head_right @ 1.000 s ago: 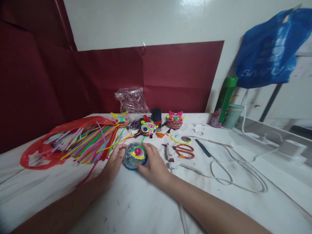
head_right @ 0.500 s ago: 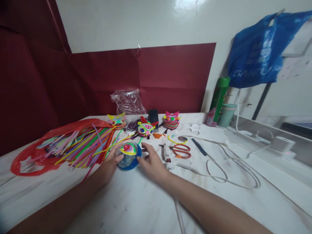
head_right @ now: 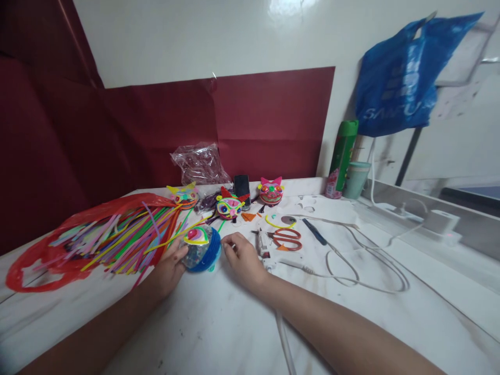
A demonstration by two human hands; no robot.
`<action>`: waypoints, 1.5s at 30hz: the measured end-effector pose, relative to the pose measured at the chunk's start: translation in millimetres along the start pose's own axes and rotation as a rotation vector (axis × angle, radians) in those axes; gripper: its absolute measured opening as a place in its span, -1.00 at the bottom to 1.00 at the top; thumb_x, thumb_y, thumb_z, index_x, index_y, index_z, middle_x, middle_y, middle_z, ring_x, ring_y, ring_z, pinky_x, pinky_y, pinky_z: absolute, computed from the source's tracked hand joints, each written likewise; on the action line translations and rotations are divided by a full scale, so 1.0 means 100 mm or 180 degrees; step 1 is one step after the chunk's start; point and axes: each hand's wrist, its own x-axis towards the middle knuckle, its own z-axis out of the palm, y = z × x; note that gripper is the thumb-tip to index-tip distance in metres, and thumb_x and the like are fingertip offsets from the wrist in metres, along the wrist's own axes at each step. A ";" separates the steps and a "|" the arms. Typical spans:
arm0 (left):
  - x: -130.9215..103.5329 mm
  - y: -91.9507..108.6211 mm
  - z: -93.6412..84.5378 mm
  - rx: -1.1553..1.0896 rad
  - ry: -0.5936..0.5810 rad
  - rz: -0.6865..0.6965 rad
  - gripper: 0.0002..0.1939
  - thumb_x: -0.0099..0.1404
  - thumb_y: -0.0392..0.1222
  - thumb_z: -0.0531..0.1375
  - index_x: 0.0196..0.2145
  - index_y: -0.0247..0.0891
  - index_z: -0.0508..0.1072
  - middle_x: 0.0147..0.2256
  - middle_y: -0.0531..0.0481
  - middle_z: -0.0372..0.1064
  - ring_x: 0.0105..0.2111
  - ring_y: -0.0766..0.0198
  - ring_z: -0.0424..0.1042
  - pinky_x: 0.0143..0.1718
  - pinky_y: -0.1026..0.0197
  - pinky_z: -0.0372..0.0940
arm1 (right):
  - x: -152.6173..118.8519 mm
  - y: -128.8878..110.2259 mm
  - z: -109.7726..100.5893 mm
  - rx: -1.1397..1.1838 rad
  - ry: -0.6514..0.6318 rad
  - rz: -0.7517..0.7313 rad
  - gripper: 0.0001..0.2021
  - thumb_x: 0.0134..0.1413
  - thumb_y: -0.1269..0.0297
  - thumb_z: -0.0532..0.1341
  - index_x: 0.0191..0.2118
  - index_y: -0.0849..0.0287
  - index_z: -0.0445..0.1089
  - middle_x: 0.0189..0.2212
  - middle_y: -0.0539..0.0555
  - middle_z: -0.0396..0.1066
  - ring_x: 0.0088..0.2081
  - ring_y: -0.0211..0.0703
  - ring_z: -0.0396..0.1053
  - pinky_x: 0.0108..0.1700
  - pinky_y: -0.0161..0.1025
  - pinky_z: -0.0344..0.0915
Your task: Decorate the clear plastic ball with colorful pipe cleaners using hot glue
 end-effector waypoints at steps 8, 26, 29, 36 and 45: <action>0.01 -0.02 0.04 0.0010 -0.0084 0.0108 -0.62 0.07 -0.15 0.20 -0.12 -0.27 0.45 -0.18 -0.13 0.52 0.03 0.01 0.37 0.05 0.04 0.29 | -0.08 -0.06 0.00 -0.0770 -0.0229 -0.1353 -0.63 0.13 0.51 0.06 0.05 0.13 0.31 -0.05 0.24 0.27 -0.01 -0.01 0.27 0.01 -0.02 0.33; 0.14 -0.30 -0.01 -0.0096 0.0197 0.0183 -0.30 -0.06 -0.15 0.34 0.06 -0.23 0.26 0.03 -0.19 0.35 0.04 -0.02 0.36 0.05 -0.02 0.25 | -0.10 -0.07 0.00 -0.0511 -0.0173 -0.0770 -0.57 0.10 0.39 0.16 0.12 0.13 0.22 0.11 0.26 0.19 0.18 0.04 0.14 0.19 0.07 0.16; 0.15 -0.37 0.01 0.0722 0.0499 0.0473 -0.29 -0.09 -0.17 0.36 0.05 -0.23 0.28 0.06 -0.19 0.30 0.09 -0.06 0.29 0.12 -0.09 0.16 | -0.10 -0.03 0.02 -0.0646 -0.0443 -0.0589 -0.37 0.00 0.29 0.29 0.21 0.15 0.12 0.19 0.31 0.09 0.23 0.12 0.06 0.22 0.12 0.11; 0.12 -0.47 0.04 0.1312 0.0136 0.0986 -0.21 -0.11 -0.16 0.38 0.10 -0.21 0.24 0.11 -0.21 0.21 0.14 -0.08 0.22 0.14 -0.09 0.15 | -0.07 0.04 0.05 -0.0645 -0.0463 -0.0519 -0.33 -0.07 0.39 0.30 0.20 0.19 0.12 0.12 0.28 0.22 0.17 0.10 0.15 0.21 0.11 0.13; 0.07 -0.48 0.08 0.1231 -0.0194 0.0984 -0.22 -0.07 -0.21 0.37 0.11 -0.23 0.23 0.11 -0.24 0.21 0.14 -0.10 0.22 0.13 -0.11 0.18 | -0.05 0.08 -0.01 -0.0644 -0.0560 -0.0612 -0.26 -0.10 0.36 0.32 0.24 0.11 0.08 0.18 0.28 0.12 0.22 0.13 0.08 0.21 0.14 0.11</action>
